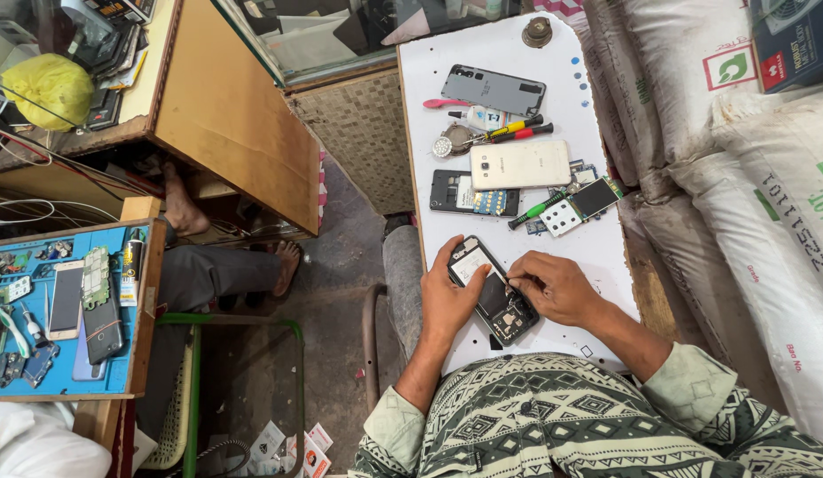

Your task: The person uses a small metal tool to carefully pry and lift a ribbon cable or connector from the internal chassis of a disassembled smartphone. The phone is held in the left hand while the right hand manipulates the tool. The task involves delicate handling of internal components.

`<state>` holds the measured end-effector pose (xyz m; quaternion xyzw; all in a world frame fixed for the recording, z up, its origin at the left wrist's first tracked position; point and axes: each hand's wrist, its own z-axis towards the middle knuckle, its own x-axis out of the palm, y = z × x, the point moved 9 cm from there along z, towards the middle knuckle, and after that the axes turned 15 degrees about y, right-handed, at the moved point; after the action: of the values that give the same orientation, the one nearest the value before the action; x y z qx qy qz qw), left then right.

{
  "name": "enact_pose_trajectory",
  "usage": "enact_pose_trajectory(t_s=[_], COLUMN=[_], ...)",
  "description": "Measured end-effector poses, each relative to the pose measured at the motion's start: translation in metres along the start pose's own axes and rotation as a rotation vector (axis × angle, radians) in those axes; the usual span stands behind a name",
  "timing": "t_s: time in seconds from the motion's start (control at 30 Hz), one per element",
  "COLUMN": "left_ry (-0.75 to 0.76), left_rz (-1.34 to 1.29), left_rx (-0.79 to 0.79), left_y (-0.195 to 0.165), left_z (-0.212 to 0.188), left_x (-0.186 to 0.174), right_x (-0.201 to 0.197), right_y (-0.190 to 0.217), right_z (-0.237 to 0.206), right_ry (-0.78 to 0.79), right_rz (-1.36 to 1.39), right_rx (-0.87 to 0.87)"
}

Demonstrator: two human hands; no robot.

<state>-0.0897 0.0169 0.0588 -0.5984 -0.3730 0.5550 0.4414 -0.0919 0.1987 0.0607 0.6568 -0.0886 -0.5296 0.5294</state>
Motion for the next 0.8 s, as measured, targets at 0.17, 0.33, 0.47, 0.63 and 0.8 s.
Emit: enact_pose_trajectory(t_s=[0.17, 0.33, 0.47, 0.63, 0.8], left_ry=[0.001, 0.001, 0.009, 0.026, 0.051], left_rz=[-0.002, 0.000, 0.001, 0.007, -0.019], left_rx=[0.013, 0.029, 0.033, 0.075, 0.067], left_y=[0.0003, 0.0007, 0.0027, 0.0029, 0.0069], left_z=[0.0003, 0.0000, 0.0005, 0.0014, 0.0034], left_x=[0.0008, 0.0007, 0.0008, 0.0000, 0.0007], right_x=[-0.0009, -0.0006, 0.0001, 0.0006, 0.0009], right_y=[0.0000, -0.0028, -0.0035, -0.0056, -0.0056], right_z=[-0.0008, 0.0012, 0.0012, 0.0010, 0.0005], right_ry=[-0.007, 0.007, 0.009, 0.009, 0.001], right_rz=[0.020, -0.012, -0.010, -0.014, -0.010], right_rx=[0.001, 0.025, 0.022, 0.029, 0.012])
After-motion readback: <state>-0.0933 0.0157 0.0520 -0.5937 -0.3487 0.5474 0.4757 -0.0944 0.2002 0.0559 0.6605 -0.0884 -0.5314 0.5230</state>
